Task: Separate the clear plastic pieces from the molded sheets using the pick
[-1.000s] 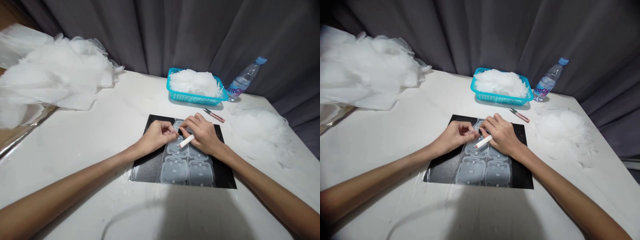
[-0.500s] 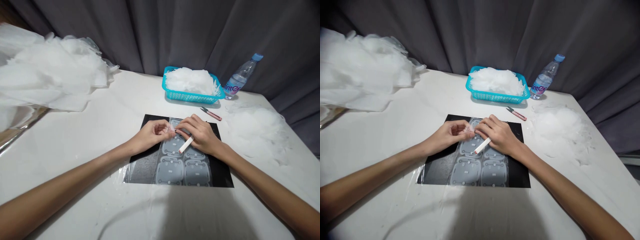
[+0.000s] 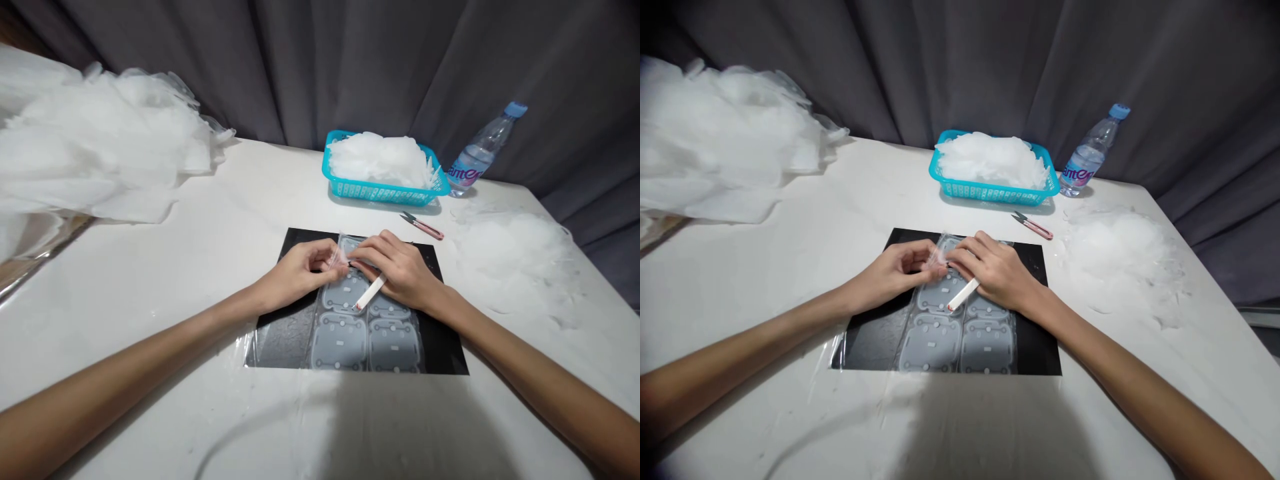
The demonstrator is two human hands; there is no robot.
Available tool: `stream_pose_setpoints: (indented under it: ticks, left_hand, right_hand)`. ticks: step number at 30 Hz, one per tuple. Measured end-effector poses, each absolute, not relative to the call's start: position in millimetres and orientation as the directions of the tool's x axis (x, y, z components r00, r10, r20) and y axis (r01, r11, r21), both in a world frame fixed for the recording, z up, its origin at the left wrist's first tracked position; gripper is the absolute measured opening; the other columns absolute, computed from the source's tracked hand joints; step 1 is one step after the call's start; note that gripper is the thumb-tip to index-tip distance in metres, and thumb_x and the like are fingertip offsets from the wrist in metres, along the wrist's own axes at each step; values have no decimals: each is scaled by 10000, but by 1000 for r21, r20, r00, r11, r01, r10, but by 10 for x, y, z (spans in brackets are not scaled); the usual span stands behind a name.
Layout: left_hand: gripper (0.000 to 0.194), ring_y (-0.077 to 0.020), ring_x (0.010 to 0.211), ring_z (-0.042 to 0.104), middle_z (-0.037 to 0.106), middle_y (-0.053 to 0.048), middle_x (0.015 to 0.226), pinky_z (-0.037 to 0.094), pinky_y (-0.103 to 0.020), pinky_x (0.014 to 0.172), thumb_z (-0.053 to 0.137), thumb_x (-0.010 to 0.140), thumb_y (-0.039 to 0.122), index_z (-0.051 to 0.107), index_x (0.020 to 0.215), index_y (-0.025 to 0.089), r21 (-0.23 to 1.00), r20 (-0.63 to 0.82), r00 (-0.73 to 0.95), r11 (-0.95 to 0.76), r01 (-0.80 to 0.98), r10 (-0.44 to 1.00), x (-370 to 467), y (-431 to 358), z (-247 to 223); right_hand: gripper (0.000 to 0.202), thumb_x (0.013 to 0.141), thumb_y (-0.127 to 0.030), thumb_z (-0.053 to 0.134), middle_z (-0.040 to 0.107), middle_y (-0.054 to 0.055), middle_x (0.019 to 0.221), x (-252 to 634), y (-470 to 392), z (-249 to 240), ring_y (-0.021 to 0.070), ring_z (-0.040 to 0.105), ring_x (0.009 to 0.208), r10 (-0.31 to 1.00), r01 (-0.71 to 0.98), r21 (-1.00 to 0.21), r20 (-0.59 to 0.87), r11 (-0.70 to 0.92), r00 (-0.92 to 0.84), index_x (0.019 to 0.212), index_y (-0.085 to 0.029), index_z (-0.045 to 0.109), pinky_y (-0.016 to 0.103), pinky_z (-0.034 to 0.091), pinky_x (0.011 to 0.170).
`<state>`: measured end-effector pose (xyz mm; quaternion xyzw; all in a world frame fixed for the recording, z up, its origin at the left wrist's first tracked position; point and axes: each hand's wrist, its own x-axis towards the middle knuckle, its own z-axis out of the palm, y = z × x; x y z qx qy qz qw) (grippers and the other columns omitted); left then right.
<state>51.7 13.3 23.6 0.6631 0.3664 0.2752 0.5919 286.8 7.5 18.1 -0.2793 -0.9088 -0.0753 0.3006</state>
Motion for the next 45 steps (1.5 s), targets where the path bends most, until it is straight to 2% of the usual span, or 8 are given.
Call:
stream_pose_setpoints:
  ticks: [17,23,27,31,35,38,41,45]
  left_hand:
    - [222,-131,721,579,659,-7,805,452,-253,685,728,889,365,667,850,155,967,-53,587,-104,230,808,534,122,292]
    - [233,-107,644,518,596,21,731,404,-234,627,725,881,363,651,821,151,965,-76,574,-86,250,815,533,136,289]
    - [254,-111,651,528,597,19,738,414,-235,631,729,874,386,640,838,151,965,-89,564,-70,254,821,514,150,269]
    - [246,-153,736,605,648,-11,826,472,-264,676,709,862,379,621,930,160,963,-79,512,-67,261,856,492,149,278]
    - [345,-181,865,661,722,-61,1054,521,-270,716,689,867,310,563,1166,193,965,-77,478,-55,257,875,473,138,276]
    - [469,-155,789,652,726,-45,1022,507,-238,642,710,884,318,495,1289,218,975,-86,479,-26,222,873,466,134,246]
    - [555,-139,747,643,717,-27,979,516,-236,644,736,896,353,449,1350,213,990,-75,479,8,139,875,474,128,228]
    - [472,-150,852,663,708,-34,1000,535,-258,756,747,912,362,529,1295,192,997,-25,515,-13,71,857,485,125,237]
  right_hand:
    - [190,1047,-175,512,729,63,869,2745,34,221,220,563,829,478,660,81,624,747,-618,929,-172,661,339,466,712]
    - [180,1043,-177,518,724,65,877,2730,44,200,225,556,827,566,714,15,598,700,-568,917,-174,646,349,450,704]
    - [177,1074,-274,525,733,78,971,2783,38,219,234,576,900,562,636,-60,537,769,-629,1004,-178,656,355,481,773]
    - [263,1035,-398,623,723,93,1100,2965,55,274,245,605,985,606,594,-215,521,775,-602,1195,-190,635,368,500,831]
    - [153,1037,-318,613,718,81,1062,3235,76,275,255,622,988,698,684,-279,543,675,-467,1142,-215,655,393,482,854]
    - [171,1010,-336,655,695,81,1074,3313,45,240,262,619,1002,752,723,-300,483,623,-447,1142,-228,673,395,488,846]
    - [314,980,-407,702,680,96,1139,3188,-12,226,263,618,1040,736,696,-295,457,655,-499,1235,-227,669,380,513,828]
    - [408,999,-454,666,699,114,1143,2908,-45,216,258,606,1001,632,651,-173,513,739,-581,1299,-176,666,372,527,813]
